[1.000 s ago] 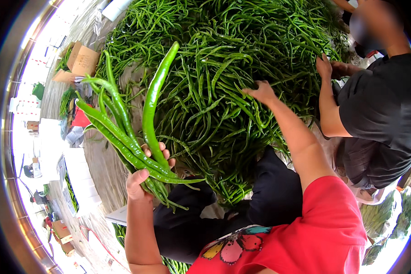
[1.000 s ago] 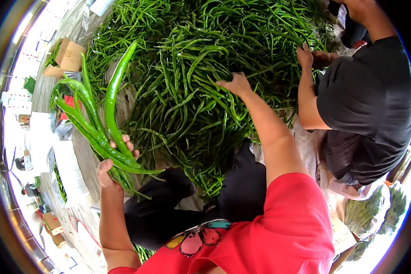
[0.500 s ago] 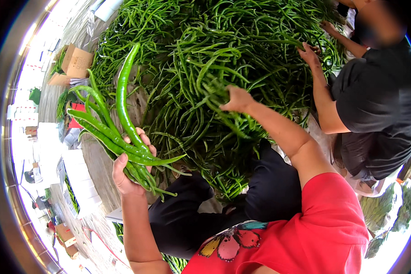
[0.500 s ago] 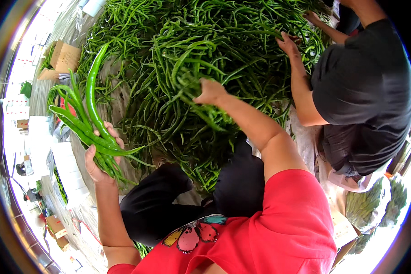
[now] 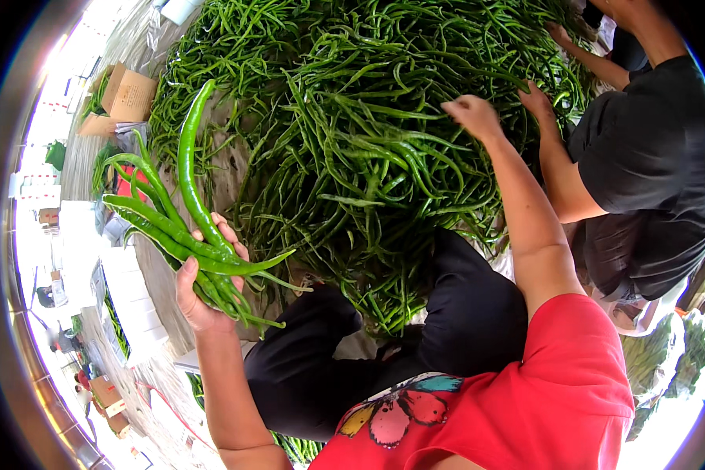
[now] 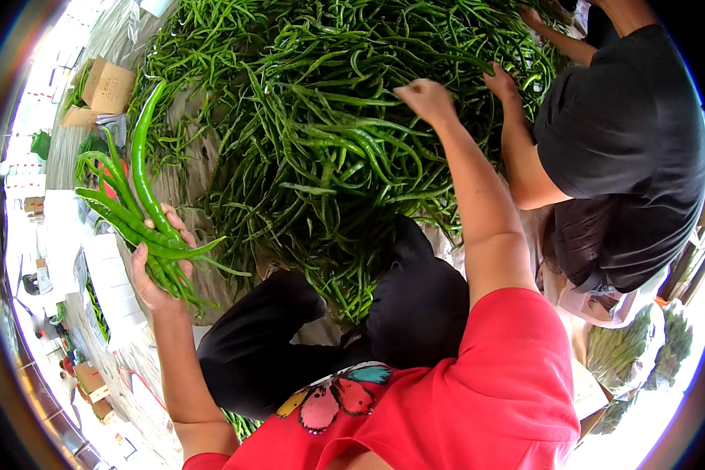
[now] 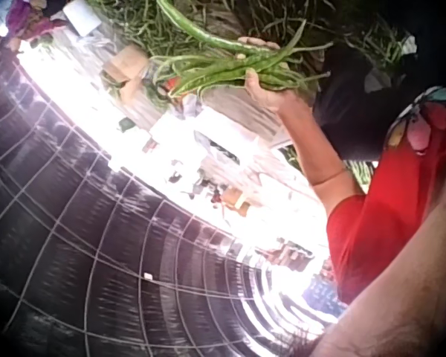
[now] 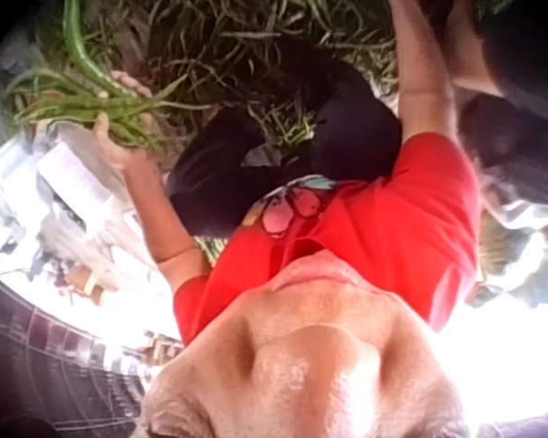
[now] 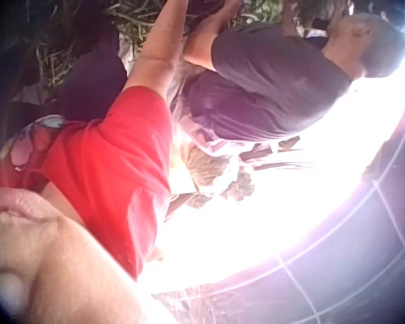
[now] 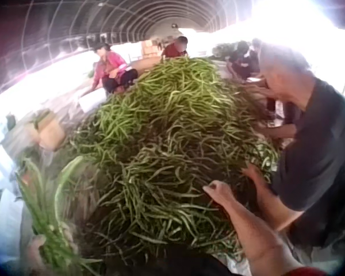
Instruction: The person sits on the ground and sorts green chilies by hand, picking them from a large pile and placing them into a white container. The person repeatedly gathers chilies, arranges them, and transfers them into the container.
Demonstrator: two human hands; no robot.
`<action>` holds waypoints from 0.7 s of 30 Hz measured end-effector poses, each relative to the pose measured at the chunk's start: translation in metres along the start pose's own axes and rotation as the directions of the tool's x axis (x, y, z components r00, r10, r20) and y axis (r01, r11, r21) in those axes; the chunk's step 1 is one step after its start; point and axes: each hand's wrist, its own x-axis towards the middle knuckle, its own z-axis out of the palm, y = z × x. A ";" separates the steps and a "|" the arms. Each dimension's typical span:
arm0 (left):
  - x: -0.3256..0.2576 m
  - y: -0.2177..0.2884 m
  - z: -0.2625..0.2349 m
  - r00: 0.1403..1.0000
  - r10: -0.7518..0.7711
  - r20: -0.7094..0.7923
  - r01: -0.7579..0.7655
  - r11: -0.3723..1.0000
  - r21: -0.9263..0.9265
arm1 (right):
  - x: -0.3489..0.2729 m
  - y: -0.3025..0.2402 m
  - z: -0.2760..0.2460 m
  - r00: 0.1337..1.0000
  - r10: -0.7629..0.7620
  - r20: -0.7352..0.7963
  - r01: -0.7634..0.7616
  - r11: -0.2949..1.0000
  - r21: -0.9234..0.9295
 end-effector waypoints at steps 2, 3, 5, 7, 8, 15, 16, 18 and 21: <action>0.001 0.003 -0.005 1.000 -0.002 0.012 0.002 1.000 -0.022 | 0.015 0.053 0.002 0.959 0.235 -0.157 -0.248 0.966 -0.068; -0.003 0.004 -0.009 1.000 0.009 0.018 -0.009 0.999 -0.032 | 0.015 0.055 0.004 0.936 0.334 -0.113 -0.345 0.934 -0.092; -0.002 0.004 -0.015 1.000 0.006 -0.008 -0.007 0.999 -0.042 | 0.016 0.051 0.022 0.912 0.410 -0.015 -0.396 0.870 -0.292; 0.000 0.005 -0.019 1.000 0.003 -0.028 -0.004 1.000 -0.022 | 0.013 0.049 0.039 0.917 0.387 -0.095 -0.398 0.877 -0.269; 0.002 0.005 -0.018 0.999 0.002 -0.042 -0.003 1.000 -0.015 | 0.014 0.054 0.047 0.922 0.334 -0.194 -0.373 0.900 -0.226; 0.001 0.008 -0.011 0.999 0.035 -0.037 -0.037 0.998 -0.042 | -0.006 0.040 0.032 0.931 0.070 -0.359 0.106 0.888 0.447; 0.002 0.006 -0.012 0.999 0.034 -0.021 -0.035 0.998 -0.057 | -0.010 0.033 0.017 0.943 -0.002 -0.332 0.201 0.800 0.565; -0.001 0.007 -0.014 1.000 0.029 -0.010 -0.030 0.998 -0.052 | -0.020 0.004 -0.008 0.936 -0.156 -0.315 0.338 0.645 0.686; 0.001 0.005 -0.010 1.000 0.016 -0.018 -0.016 0.999 -0.052 | -0.031 -0.019 -0.040 0.823 -0.163 -0.545 0.480 0.713 0.511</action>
